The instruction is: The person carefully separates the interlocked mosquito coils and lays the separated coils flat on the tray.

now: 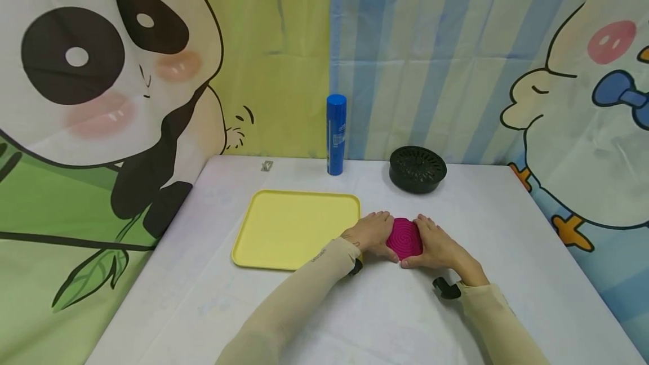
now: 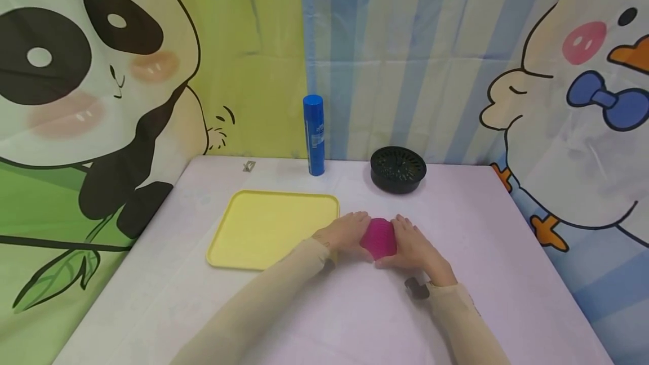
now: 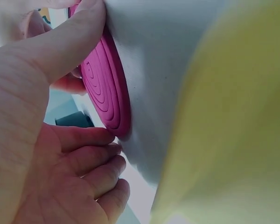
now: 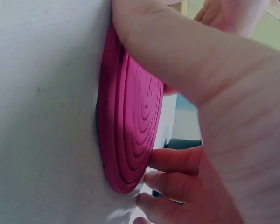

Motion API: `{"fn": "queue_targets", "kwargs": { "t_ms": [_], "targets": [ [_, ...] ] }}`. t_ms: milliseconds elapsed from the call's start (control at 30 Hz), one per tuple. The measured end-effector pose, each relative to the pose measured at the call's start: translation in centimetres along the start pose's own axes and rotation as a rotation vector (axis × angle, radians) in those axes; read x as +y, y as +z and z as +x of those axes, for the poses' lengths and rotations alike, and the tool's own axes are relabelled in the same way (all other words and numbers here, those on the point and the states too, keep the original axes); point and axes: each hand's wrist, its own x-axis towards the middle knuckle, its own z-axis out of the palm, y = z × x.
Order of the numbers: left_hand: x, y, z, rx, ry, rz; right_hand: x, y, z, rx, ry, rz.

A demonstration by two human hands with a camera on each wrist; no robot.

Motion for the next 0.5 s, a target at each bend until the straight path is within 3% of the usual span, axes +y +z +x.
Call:
{"fn": "queue_targets", "kwargs": {
  "t_ms": [500],
  "targets": [
    [0.24, 0.03, 0.37, 0.012, -0.041, -0.209, -0.32, 0.02, -0.12, 0.062, -0.017, 0.108]
  ]
}}
